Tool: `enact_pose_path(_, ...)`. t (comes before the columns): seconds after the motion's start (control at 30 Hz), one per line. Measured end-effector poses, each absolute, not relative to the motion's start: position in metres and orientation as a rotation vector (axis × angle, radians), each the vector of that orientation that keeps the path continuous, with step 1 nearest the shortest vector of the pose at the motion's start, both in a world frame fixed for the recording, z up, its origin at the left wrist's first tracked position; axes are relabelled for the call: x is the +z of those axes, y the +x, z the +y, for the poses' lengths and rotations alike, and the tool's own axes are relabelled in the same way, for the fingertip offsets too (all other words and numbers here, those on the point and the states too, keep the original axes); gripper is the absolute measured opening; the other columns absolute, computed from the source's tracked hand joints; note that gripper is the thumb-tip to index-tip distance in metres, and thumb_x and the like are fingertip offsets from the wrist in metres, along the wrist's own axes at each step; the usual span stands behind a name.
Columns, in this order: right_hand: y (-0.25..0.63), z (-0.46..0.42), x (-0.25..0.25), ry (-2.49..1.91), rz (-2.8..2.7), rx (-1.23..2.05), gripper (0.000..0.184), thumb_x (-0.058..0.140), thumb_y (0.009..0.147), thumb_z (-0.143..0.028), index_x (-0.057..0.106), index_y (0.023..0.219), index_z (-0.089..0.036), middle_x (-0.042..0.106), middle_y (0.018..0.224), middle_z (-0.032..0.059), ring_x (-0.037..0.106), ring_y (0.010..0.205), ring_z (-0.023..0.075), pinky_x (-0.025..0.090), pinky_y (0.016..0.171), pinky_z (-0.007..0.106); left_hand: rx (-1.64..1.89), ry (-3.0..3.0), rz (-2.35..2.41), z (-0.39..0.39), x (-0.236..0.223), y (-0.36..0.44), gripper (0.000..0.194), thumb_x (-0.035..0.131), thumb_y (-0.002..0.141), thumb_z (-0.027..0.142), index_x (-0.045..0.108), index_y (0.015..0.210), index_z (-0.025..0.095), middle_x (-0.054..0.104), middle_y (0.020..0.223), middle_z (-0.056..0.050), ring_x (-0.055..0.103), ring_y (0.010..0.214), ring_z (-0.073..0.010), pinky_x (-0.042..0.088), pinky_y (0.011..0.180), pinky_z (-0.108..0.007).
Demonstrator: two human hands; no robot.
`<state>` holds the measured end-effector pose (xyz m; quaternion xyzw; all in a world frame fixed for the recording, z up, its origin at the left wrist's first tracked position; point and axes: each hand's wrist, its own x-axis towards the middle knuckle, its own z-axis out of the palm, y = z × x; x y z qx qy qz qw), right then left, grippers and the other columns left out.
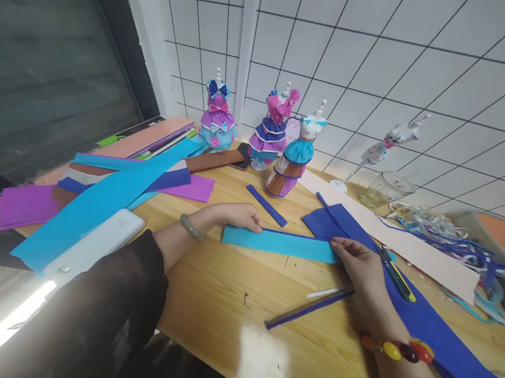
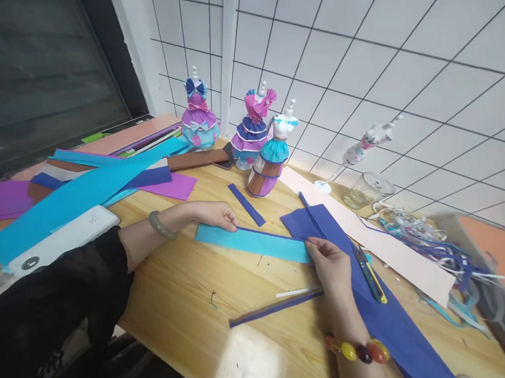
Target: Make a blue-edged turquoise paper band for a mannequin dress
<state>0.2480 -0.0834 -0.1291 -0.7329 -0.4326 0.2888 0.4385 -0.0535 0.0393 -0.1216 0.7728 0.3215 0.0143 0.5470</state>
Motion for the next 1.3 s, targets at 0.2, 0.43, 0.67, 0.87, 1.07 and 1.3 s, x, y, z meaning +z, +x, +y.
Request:
enact_pose_path(0.2, 0.264, -0.087, -0.132, -1.991, -1.239, 0.476, 0.031, 0.062, 0.066, -0.043, 0.071, 0.081, -0.017, 0.069, 0.071, 0.0053, 0.056, 0.060, 0.0177, 0.042, 0.059, 0.031, 0.025, 1.901, 0.829, 0.039, -0.115, -0.056, 0.028, 0.064, 0.069, 0.041, 0.066, 0.075, 0.014, 0.061, 0.069, 0.001, 0.050, 0.064, -0.0102, 0.036, 0.059, -0.021)
enact_pose_path(0.43, 0.245, -0.102, -0.115, -1.927, -1.398, 0.264, 0.034, 0.057, 0.077, -0.045, 0.069, 0.094, -0.018, 0.069, 0.089, 0.0103, 0.060, 0.076, 0.0228, 0.046, 0.074, 0.039, -0.011, 1.904, 0.837, 0.039, -0.107, -0.051, 0.025, 0.065, 0.069, 0.038, 0.066, 0.073, 0.014, 0.059, 0.068, 0.001, 0.048, 0.063, -0.0105, 0.034, 0.058, -0.022)
enact_pose_path(0.67, 0.170, -0.127, -0.098, -1.366, -1.403, 1.476, 0.037, 0.060, 0.077, -0.052, 0.065, 0.093, -0.019, 0.070, 0.090, 0.0092, 0.066, 0.082, 0.0205, 0.052, 0.075, 0.036, 0.040, 1.824, 0.795, 0.045, -0.118, -0.055, 0.028, 0.066, 0.069, 0.042, 0.066, 0.076, 0.015, 0.060, 0.068, 0.001, 0.049, 0.064, -0.0099, 0.036, 0.060, -0.022)
enact_pose_path(0.87, 0.187, -0.120, -0.109, -1.573, -1.444, 1.382, 0.038, 0.062, 0.075, -0.054, 0.065, 0.084, -0.018, 0.067, 0.079, 0.0070, 0.062, 0.069, 0.0175, 0.051, 0.062, 0.032, 0.139, 1.597, 0.779, 0.046, -0.116, -0.059, 0.030, 0.070, 0.068, 0.044, 0.066, 0.076, 0.015, 0.060, 0.067, 0.002, 0.049, 0.059, -0.0080, 0.035, 0.056, -0.021)
enact_pose_path(1.07, 0.195, -0.108, -0.110, -1.364, -1.379, 1.000, 0.026, 0.066, 0.077, -0.043, 0.066, 0.094, -0.023, 0.064, 0.114, 0.0074, 0.056, 0.110, 0.0204, 0.041, 0.098, 0.038, 0.152, 1.242, 0.786, 0.044, -0.104, -0.059, 0.028, 0.077, 0.063, 0.039, 0.066, 0.075, 0.015, 0.062, 0.066, 0.002, 0.052, 0.054, -0.0062, 0.038, 0.051, -0.019)
enact_pose_path(1.3, 0.182, -0.116, -0.106, -1.245, -1.547, 1.727, 0.031, 0.063, 0.080, -0.043, 0.066, 0.100, -0.019, 0.068, 0.107, 0.0091, 0.063, 0.099, 0.0212, 0.047, 0.093, 0.041, 0.199, 1.178, 0.789, 0.043, -0.100, -0.058, 0.024, 0.078, 0.062, 0.032, 0.067, 0.073, 0.014, 0.063, 0.064, 0.002, 0.052, 0.054, -0.0049, 0.039, 0.050, -0.017)
